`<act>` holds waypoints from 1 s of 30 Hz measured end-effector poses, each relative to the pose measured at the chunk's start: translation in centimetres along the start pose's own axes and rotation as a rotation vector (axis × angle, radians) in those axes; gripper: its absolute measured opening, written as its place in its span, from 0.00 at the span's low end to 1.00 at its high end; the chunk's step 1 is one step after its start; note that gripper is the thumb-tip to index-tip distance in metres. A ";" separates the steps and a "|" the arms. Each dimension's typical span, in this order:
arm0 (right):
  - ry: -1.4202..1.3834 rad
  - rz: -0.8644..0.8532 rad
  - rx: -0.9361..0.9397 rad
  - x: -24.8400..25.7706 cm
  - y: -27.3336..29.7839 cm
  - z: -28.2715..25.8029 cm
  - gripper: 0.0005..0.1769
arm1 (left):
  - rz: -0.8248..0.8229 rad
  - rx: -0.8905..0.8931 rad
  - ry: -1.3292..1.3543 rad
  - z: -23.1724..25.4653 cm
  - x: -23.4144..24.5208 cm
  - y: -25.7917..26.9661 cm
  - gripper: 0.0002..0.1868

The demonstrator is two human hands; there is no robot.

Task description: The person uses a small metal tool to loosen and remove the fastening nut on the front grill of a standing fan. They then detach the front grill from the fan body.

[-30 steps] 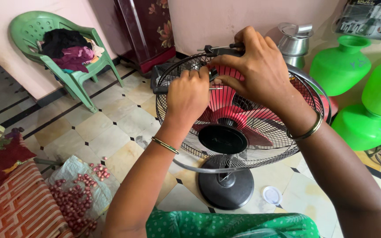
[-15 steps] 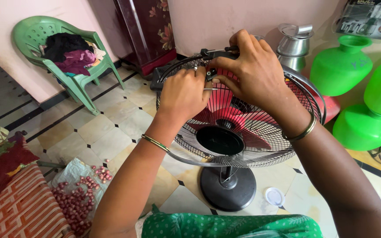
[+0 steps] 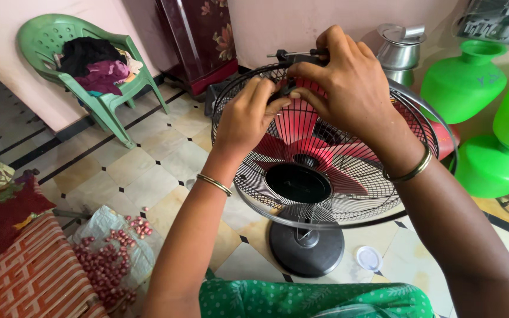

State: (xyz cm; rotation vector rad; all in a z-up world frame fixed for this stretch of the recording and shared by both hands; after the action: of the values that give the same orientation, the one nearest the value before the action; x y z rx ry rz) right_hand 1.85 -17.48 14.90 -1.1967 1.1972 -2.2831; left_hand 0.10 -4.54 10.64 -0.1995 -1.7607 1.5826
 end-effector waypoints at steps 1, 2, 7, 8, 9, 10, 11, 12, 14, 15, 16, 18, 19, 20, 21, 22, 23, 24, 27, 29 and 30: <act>0.001 0.001 -0.002 -0.1 0.0 0.0 0.20 | 0.058 0.003 0.059 -0.2 0.5 0.1 0.16; -0.001 -0.003 -0.002 -0.1 0.0 -0.1 0.19 | 0.052 0.024 0.079 -0.4 0.4 0.3 0.16; 0.022 -0.010 0.005 0.0 0.1 -0.4 0.18 | 0.002 0.115 0.203 -1.3 0.6 0.4 0.16; 0.028 -0.008 0.005 0.1 0.0 -0.4 0.18 | -0.005 0.108 0.208 -1.2 0.8 0.3 0.16; 0.033 -0.006 0.005 0.2 -0.1 -0.5 0.18 | -0.012 0.100 0.213 -1.2 1.0 0.2 0.16; 0.041 0.007 0.018 0.5 -0.1 -0.6 0.18 | -0.020 0.094 0.218 -1.1 1.1 0.2 0.15; 0.049 0.020 0.030 0.8 -0.1 -0.7 0.18 | -0.016 0.089 0.190 -1.0 1.2 0.1 0.16; 0.053 0.028 0.042 1.0 0.0 -0.9 0.18 | -0.015 0.089 0.164 -1.0 1.2 0.2 0.17; 0.085 0.057 0.076 1.3 0.0 -1.3 0.16 | 0.008 0.084 0.094 -1.0 1.5 0.6 0.18; 0.085 0.047 0.073 1.2 0.1 -1.3 0.15 | 0.030 0.079 0.050 -1.0 1.7 0.8 0.18; 0.086 0.037 0.070 1.1 0.2 -1.1 0.15 | 0.053 0.071 0.006 -0.9 1.9 1.1 0.18; 0.067 -0.006 0.042 0.6 0.4 -0.6 0.16 | 0.077 0.133 -0.043 -1.8 2.3 2.0 0.19; 0.062 -0.013 0.036 0.4 0.6 -0.4 0.16 | 0.090 0.163 -0.068 -2.3 2.5 2.5 0.20; 0.067 0.009 0.047 0.6 0.7 -0.4 0.17 | 0.100 0.174 -0.089 -2.6 2.6 3.0 0.20; 0.074 0.012 0.047 0.6 0.9 -0.4 0.17 | 0.110 0.185 -0.109 -2.9 2.7 3.5 0.20; 0.083 0.016 0.048 0.6 1.0 -0.3 0.17 | 0.120 0.196 -0.131 -3.3 2.8 4.0 0.21; 0.094 0.002 0.039 0.4 1.1 -0.2 0.17 | 0.135 0.232 -0.149 -3.8 2.9 4.9 0.20; 0.100 -0.002 0.038 0.3 1.2 -0.2 0.17 | 0.150 0.267 -0.167 -4.2 3.0 5.9 0.19; 0.106 0.004 0.044 0.2 1.4 -0.3 0.17 | 0.177 0.368 -0.208 -6.1 3.1 8.6 0.17; 0.120 0.013 0.051 0.2 1.4 -0.3 0.18 | 0.201 0.410 -0.210 -7.5 3.0 10.5 0.15; 0.130 0.025 0.059 0.3 1.5 -0.4 0.18 | 0.219 0.421 -0.201 -8.0 3.0 11.7 0.14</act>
State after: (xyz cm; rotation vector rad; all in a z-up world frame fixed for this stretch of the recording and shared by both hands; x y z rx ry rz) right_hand 1.21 -18.37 13.80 -1.0203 1.1737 -2.3920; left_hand -1.27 6.06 0.95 -0.0291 -1.5440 2.1561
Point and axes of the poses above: each hand's wrist, its own y-axis away from the middle knuckle, its own x-axis out of the back of the hand, z = x × y, the point moved 10 cm from there along -y, towards the middle knuckle
